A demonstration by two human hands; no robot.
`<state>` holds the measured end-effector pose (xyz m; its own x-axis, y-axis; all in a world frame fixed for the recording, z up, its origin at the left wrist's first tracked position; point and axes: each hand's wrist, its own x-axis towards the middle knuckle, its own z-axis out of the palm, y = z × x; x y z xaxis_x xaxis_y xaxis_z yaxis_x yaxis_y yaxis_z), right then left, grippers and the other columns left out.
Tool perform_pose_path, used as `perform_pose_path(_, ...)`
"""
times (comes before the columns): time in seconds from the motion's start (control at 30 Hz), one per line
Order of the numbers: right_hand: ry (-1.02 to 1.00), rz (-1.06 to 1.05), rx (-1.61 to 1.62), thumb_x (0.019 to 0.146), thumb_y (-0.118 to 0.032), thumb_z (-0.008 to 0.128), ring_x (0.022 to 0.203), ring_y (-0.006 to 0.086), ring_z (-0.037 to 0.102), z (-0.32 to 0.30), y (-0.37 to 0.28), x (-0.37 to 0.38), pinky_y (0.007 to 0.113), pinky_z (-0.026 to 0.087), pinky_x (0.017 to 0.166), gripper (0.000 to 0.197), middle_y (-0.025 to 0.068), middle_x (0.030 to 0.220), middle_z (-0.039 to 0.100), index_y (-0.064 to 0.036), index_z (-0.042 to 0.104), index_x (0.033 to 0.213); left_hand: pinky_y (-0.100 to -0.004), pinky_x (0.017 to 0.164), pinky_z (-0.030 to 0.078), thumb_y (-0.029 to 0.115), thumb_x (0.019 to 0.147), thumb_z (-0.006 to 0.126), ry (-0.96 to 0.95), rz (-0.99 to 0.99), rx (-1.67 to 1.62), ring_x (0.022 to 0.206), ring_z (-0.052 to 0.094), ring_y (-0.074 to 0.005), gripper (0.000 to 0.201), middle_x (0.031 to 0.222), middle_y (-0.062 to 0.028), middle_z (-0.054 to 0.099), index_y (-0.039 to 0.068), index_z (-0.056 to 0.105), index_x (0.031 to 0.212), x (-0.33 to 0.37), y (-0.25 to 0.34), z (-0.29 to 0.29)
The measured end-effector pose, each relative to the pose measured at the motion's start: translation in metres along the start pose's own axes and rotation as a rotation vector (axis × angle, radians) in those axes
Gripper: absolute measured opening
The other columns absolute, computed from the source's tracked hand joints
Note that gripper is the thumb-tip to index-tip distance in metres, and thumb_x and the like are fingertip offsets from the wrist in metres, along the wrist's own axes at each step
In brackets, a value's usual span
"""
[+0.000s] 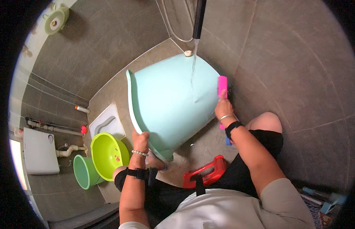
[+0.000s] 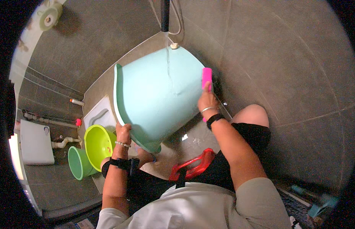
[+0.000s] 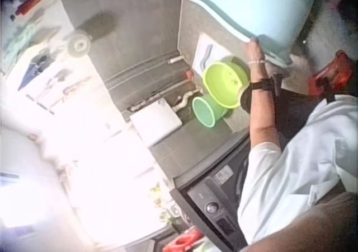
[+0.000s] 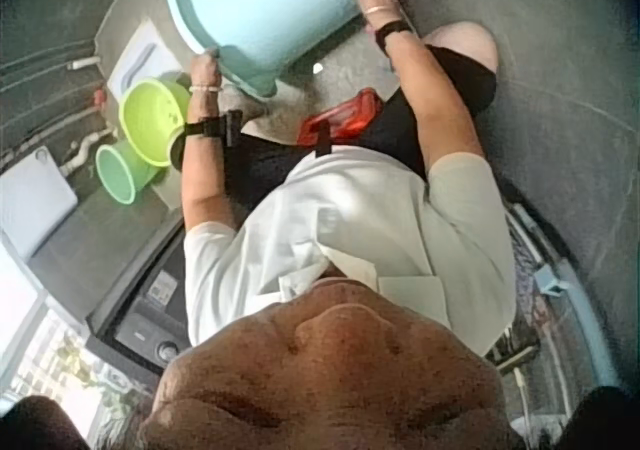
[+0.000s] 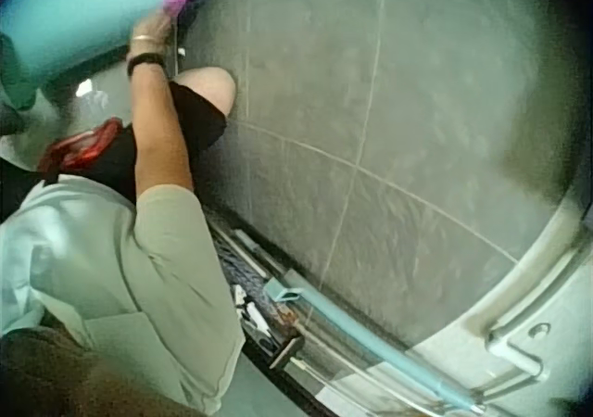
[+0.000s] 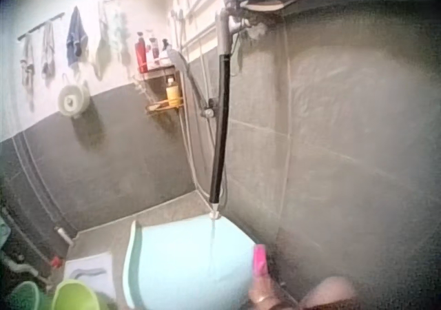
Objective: Scrubbing a large light blue plastic tub with a pink brush and water in a bathroom.
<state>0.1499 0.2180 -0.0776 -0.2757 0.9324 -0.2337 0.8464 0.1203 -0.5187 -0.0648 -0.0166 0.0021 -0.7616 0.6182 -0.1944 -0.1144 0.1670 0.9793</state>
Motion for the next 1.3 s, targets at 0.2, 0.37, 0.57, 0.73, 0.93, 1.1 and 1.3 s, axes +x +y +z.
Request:
perform_pose_path(0.2,-0.225,-0.802,-0.176,0.071,-0.004,0.042,0.068,0.0374,0.055,0.012,-0.077,-0.107,0.046,0.045,0.063,0.070,0.0227,0.087,0.052,-0.0159,0.011,0.133,-0.0246,0.058,0.041,0.000,0.060,0.045,0.003,0.045,0.219,0.065,0.049,-0.0131,0.031,0.075,-0.0042,0.052,-0.002,0.048,0.091,-0.026,-0.018,-0.003)
perform_pose_path(0.37,-0.164,-0.567,-0.099,0.079,-0.008,0.035,0.075,0.0375,0.055,-0.006,-0.074,-0.061,0.046,0.044,0.067,0.057,0.0229,0.086,0.053,-0.0136,0.014,0.131,-0.0278,0.068,0.043,0.009,0.065,0.058,-0.236,0.018,0.306,0.077,0.052,-0.0159,0.038,0.085,-0.0067,0.056,-0.003,0.047,0.099,-0.072,-0.039,-0.008)
perform_pose_path(0.57,-0.147,-0.138,-0.288,0.082,-0.008,0.032,0.090,0.0352,0.054,-0.056,-0.031,0.009,0.043,0.043,0.076,0.056,0.0249,0.096,0.054,-0.0122,0.009,0.132,-0.0279,0.066,0.043,0.015,0.070,0.058,-0.201,-0.185,-0.018,0.073,0.052,-0.0166,0.037,0.083,-0.0061,0.056,-0.002,0.049,0.101,-0.046,0.008,0.010)
perform_pose_path(0.73,-0.181,-0.790,-0.152,0.073,-0.004,0.041,0.073,0.0389,0.054,-0.010,-0.054,-0.071,0.048,0.044,0.065,0.066,0.0242,0.085,0.052,-0.0130,0.012,0.131,-0.0273,0.059,0.043,0.008,0.065,0.052,-0.013,-0.093,0.153,0.067,0.051,-0.0160,0.034,0.079,-0.0072,0.055,-0.002,0.048,0.097,0.001,-0.017,-0.010)
perform_pose_path(0.93,-0.053,-0.376,-0.153,0.079,-0.006,0.033,0.073,0.0382,0.055,-0.024,-0.053,-0.017,0.046,0.045,0.066,0.050,0.0225,0.083,0.055,-0.0090,0.021,0.128,-0.0256,0.051,0.040,0.002,0.065,0.045,0.000,0.159,0.261,0.061,0.049,-0.0131,0.029,0.074,-0.0061,0.053,-0.003,0.046,0.093,-0.038,-0.022,0.005)
perform_pose_path(1.1,-0.032,-0.372,-0.196,0.080,-0.006,0.033,0.076,0.0392,0.055,-0.028,-0.046,-0.001,0.046,0.044,0.069,0.052,0.0255,0.084,0.055,-0.0073,0.016,0.130,-0.0264,0.056,0.042,0.001,0.064,0.045,0.060,0.142,0.282,0.065,0.050,-0.0145,0.029,0.076,-0.0073,0.054,-0.004,0.045,0.093,-0.047,-0.021,0.015)
perform_pose_path(1.3,-0.234,-0.753,-0.194,0.077,-0.005,0.036,0.075,0.0387,0.055,-0.003,-0.121,-0.088,0.046,0.045,0.066,0.058,0.0244,0.089,0.052,-0.0132,0.017,0.130,-0.0269,0.057,0.042,0.000,0.063,0.045,0.077,0.155,0.311,0.064,0.050,-0.0147,0.029,0.074,-0.0071,0.054,-0.003,0.046,0.092,-0.051,-0.016,0.017)
